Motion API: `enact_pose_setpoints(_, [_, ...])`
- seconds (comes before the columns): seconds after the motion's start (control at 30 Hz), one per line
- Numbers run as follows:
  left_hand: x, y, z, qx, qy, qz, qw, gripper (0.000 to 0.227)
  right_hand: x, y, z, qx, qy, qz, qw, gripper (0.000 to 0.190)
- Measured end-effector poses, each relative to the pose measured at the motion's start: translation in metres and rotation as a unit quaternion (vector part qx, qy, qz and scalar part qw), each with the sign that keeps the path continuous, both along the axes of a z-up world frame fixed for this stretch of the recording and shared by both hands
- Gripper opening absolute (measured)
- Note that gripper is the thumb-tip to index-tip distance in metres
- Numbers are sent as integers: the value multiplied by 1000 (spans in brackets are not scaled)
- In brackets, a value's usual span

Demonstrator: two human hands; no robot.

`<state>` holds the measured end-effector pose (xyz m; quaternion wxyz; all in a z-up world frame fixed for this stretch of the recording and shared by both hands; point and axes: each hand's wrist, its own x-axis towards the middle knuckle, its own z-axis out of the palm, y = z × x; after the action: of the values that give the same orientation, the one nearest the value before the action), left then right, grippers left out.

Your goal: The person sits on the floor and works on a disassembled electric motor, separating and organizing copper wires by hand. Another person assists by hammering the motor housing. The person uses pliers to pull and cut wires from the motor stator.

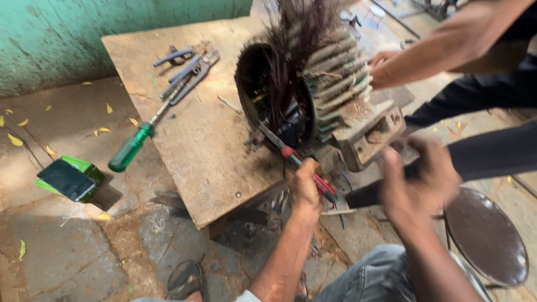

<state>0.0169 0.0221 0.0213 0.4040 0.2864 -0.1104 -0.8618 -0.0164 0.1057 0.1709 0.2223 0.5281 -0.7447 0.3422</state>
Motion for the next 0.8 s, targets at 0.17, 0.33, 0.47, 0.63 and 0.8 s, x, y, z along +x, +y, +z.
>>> enact_pose_setpoints(0.17, [-10, 2, -12, 34, 52, -11, 998, 14, -40, -43, -51, -131, 44, 105, 985, 20])
enact_pose_setpoints(0.33, [-8, 0, -9, 20, 71, 7, 997, 12, -64, -42, -62, -145, 120, 216, 958, 10])
enact_pose_setpoints(0.47, [-3, 5, 5, 47, 36, -21, 998, 16, -70, -37, -52, -123, 110, 226, 960, 17])
enact_pose_setpoints(0.63, [2, 9, 11, 31, 31, -7, 999, 19, -73, -39, -48, -105, 116, 232, 960, 15])
enact_pose_setpoints(0.8, [-5, 10, 1, 36, 70, -9, 997, 22, -74, -38, -50, -113, 111, 230, 960, 16])
